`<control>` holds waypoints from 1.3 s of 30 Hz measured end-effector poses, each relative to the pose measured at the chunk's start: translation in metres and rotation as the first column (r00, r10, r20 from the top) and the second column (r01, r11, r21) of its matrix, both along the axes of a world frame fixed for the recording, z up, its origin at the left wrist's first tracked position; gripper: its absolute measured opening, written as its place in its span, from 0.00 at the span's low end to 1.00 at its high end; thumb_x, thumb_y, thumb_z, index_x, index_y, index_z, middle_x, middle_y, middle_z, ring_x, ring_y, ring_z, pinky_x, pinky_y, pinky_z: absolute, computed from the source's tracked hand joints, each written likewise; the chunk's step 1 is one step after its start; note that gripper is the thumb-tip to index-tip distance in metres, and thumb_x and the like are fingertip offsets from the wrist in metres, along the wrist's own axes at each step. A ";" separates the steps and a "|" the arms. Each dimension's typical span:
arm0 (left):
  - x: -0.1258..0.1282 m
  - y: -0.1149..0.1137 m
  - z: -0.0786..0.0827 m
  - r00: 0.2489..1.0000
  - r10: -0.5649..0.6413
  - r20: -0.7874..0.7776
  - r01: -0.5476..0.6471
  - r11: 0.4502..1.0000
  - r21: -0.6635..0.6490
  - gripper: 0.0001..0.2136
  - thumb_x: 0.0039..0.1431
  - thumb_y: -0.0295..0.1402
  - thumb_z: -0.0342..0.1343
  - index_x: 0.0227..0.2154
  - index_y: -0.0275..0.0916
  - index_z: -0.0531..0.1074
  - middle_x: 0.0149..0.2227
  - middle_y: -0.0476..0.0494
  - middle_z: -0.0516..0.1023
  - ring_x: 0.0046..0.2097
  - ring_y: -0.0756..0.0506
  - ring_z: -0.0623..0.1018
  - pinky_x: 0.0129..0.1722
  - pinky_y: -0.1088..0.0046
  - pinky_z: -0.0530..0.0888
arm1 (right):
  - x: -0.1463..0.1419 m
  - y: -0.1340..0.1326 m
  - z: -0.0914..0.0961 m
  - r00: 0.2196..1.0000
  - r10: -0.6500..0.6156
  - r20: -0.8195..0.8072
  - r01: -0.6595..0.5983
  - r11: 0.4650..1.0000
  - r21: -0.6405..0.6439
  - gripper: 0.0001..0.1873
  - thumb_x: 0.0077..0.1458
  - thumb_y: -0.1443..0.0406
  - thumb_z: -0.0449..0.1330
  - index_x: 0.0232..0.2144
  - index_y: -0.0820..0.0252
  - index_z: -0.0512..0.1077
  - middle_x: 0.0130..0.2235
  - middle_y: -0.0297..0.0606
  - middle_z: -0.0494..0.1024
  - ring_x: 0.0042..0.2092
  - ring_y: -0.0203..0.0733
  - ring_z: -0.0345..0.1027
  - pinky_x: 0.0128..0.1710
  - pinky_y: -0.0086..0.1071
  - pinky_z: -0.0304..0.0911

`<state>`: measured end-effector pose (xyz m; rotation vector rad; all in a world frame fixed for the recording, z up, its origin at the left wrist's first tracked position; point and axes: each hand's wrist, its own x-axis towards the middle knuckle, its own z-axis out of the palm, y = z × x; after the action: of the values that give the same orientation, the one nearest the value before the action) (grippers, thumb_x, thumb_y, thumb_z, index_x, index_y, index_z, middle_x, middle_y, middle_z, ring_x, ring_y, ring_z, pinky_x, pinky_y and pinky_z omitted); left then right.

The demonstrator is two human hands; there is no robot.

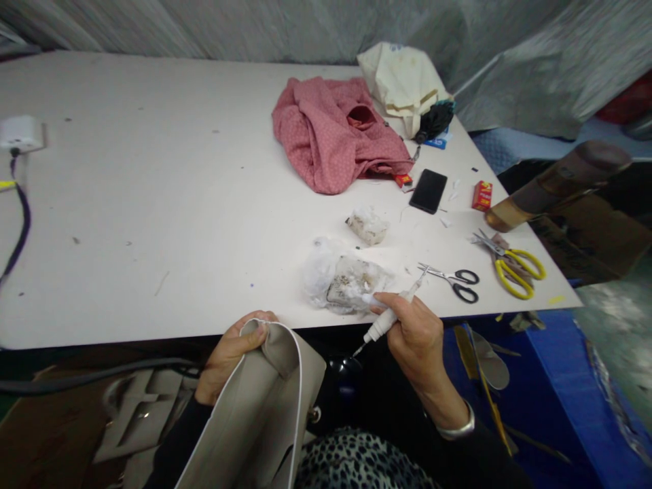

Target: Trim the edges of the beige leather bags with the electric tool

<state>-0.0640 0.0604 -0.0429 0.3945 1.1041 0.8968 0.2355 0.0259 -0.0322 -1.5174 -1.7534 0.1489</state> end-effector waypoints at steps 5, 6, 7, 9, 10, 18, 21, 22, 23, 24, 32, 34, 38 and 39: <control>0.002 0.000 0.004 1.000 0.010 -0.030 -0.010 1.000 -0.011 0.18 0.34 0.33 0.79 0.28 0.36 0.78 0.30 0.47 0.78 0.30 0.48 0.78 0.31 0.75 0.78 | 0.001 0.001 -0.003 0.999 0.013 -0.030 -0.013 1.000 -0.012 0.23 0.55 0.80 0.53 0.47 0.57 0.76 0.38 0.38 0.84 0.41 0.48 0.76 0.41 0.38 0.70; 0.003 0.000 0.005 0.999 0.013 -0.030 -0.013 1.000 -0.015 0.19 0.33 0.33 0.80 0.28 0.36 0.78 0.30 0.47 0.78 0.30 0.48 0.78 0.31 0.75 0.78 | 0.001 0.001 -0.004 0.999 0.012 -0.043 -0.012 1.000 -0.019 0.23 0.55 0.80 0.53 0.47 0.57 0.76 0.38 0.38 0.84 0.41 0.48 0.76 0.41 0.38 0.69; 0.003 0.001 0.005 1.000 0.015 -0.027 -0.015 1.000 -0.018 0.19 0.33 0.33 0.80 0.28 0.36 0.78 0.30 0.47 0.78 0.30 0.48 0.78 0.31 0.75 0.78 | 0.001 0.002 -0.004 0.998 0.008 -0.064 -0.010 1.000 -0.027 0.22 0.56 0.79 0.54 0.47 0.56 0.76 0.38 0.38 0.84 0.41 0.47 0.76 0.41 0.38 0.69; 0.003 0.001 0.005 0.999 0.021 -0.024 -0.022 1.000 -0.023 0.20 0.31 0.33 0.80 0.27 0.36 0.78 0.29 0.47 0.79 0.29 0.48 0.78 0.31 0.75 0.78 | 0.001 0.002 -0.006 0.989 -0.013 -0.147 0.005 0.999 -0.054 0.17 0.59 0.76 0.57 0.45 0.55 0.77 0.38 0.36 0.83 0.40 0.45 0.76 0.40 0.36 0.68; 0.003 0.002 0.004 0.999 0.025 -0.026 -0.026 0.999 -0.025 0.20 0.30 0.33 0.81 0.27 0.36 0.78 0.29 0.47 0.79 0.30 0.48 0.78 0.31 0.75 0.78 | 0.001 0.003 -0.008 0.976 -0.030 -0.215 0.013 0.997 -0.080 0.13 0.60 0.74 0.59 0.44 0.54 0.77 0.37 0.35 0.83 0.39 0.44 0.75 0.39 0.35 0.68; 0.003 0.002 0.004 0.999 -0.021 -0.032 0.021 1.000 0.006 0.20 0.33 0.33 0.80 0.29 0.34 0.77 0.28 0.47 0.78 0.28 0.48 0.77 0.30 0.76 0.75 | 0.021 0.024 -0.030 0.742 -0.158 -0.652 0.049 0.982 -0.182 0.08 0.64 0.58 0.61 0.42 0.55 0.74 0.36 0.32 0.76 0.35 0.39 0.73 0.36 0.33 0.71; 0.005 0.000 0.005 0.998 -0.037 -0.054 0.038 0.999 0.018 0.21 0.36 0.36 0.79 0.31 0.34 0.76 0.28 0.47 0.78 0.27 0.49 0.75 0.30 0.75 0.74 | 0.034 0.033 -0.037 0.857 -0.197 -0.476 0.146 0.979 -0.142 0.09 0.64 0.59 0.59 0.40 0.57 0.74 0.37 0.34 0.75 0.40 0.42 0.70 0.41 0.35 0.68; 0.006 -0.001 0.006 0.998 -0.040 -0.056 0.042 0.999 0.031 0.21 0.37 0.37 0.79 0.31 0.34 0.76 0.27 0.47 0.78 0.27 0.49 0.75 0.30 0.75 0.73 | 0.037 0.035 -0.040 0.885 -0.201 -0.420 0.157 0.978 -0.138 0.09 0.65 0.59 0.58 0.40 0.57 0.74 0.37 0.35 0.75 0.40 0.42 0.69 0.41 0.35 0.67; 0.007 -0.002 0.006 0.998 -0.041 -0.057 0.044 0.998 0.046 0.21 0.38 0.38 0.79 0.31 0.34 0.76 0.26 0.48 0.77 0.27 0.49 0.74 0.30 0.76 0.72 | 0.040 0.037 -0.043 0.901 -0.202 -0.383 0.161 0.977 -0.138 0.09 0.65 0.59 0.57 0.40 0.57 0.74 0.36 0.35 0.75 0.40 0.42 0.69 0.41 0.35 0.65; 0.008 -0.003 0.006 0.997 -0.039 -0.061 0.043 0.997 0.062 0.21 0.38 0.38 0.78 0.31 0.34 0.75 0.26 0.48 0.77 0.27 0.50 0.74 0.30 0.76 0.71 | 0.042 0.038 -0.046 0.911 -0.203 -0.358 0.163 0.977 -0.139 0.09 0.65 0.59 0.56 0.40 0.57 0.74 0.36 0.35 0.75 0.39 0.43 0.69 0.41 0.36 0.65; 0.024 -0.026 0.021 0.991 0.026 -0.132 -0.003 0.985 0.171 0.21 0.39 0.41 0.77 0.28 0.35 0.74 0.23 0.51 0.72 0.25 0.52 0.69 0.28 0.76 0.65 | 0.029 0.027 -0.042 0.897 -0.255 -0.360 0.285 0.958 0.031 0.11 0.66 0.61 0.57 0.46 0.57 0.76 0.47 0.42 0.80 0.51 0.49 0.71 0.56 0.46 0.63; 0.028 -0.034 0.026 0.983 0.030 -0.182 0.013 0.974 0.227 0.19 0.41 0.41 0.76 0.28 0.35 0.74 0.24 0.51 0.72 0.26 0.51 0.68 0.28 0.76 0.64 | 0.018 0.016 -0.027 0.866 -0.250 -0.434 0.304 0.951 0.061 0.09 0.66 0.61 0.59 0.44 0.58 0.76 0.46 0.42 0.80 0.51 0.48 0.73 0.55 0.45 0.64; 0.033 -0.048 0.031 0.945 -0.007 -0.326 0.124 0.932 0.341 0.14 0.47 0.39 0.72 0.27 0.35 0.76 0.26 0.50 0.72 0.29 0.50 0.68 0.31 0.74 0.64 | -0.013 -0.008 0.005 0.825 -0.133 -0.549 0.164 0.986 0.008 0.07 0.63 0.60 0.64 0.40 0.58 0.74 0.41 0.39 0.82 0.45 0.45 0.76 0.48 0.40 0.69; 0.034 -0.051 0.031 0.937 -0.019 -0.349 0.151 0.923 0.355 0.13 0.48 0.39 0.71 0.28 0.35 0.76 0.26 0.49 0.72 0.29 0.50 0.68 0.31 0.74 0.65 | -0.022 -0.014 0.012 0.814 -0.095 -0.573 0.103 0.994 -0.018 0.08 0.62 0.60 0.65 0.39 0.57 0.74 0.40 0.38 0.82 0.43 0.45 0.77 0.46 0.39 0.70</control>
<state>-0.0301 0.0090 -0.0119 0.9413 1.2154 0.9865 0.2140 0.0119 -0.0204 -1.3624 -1.1830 0.4896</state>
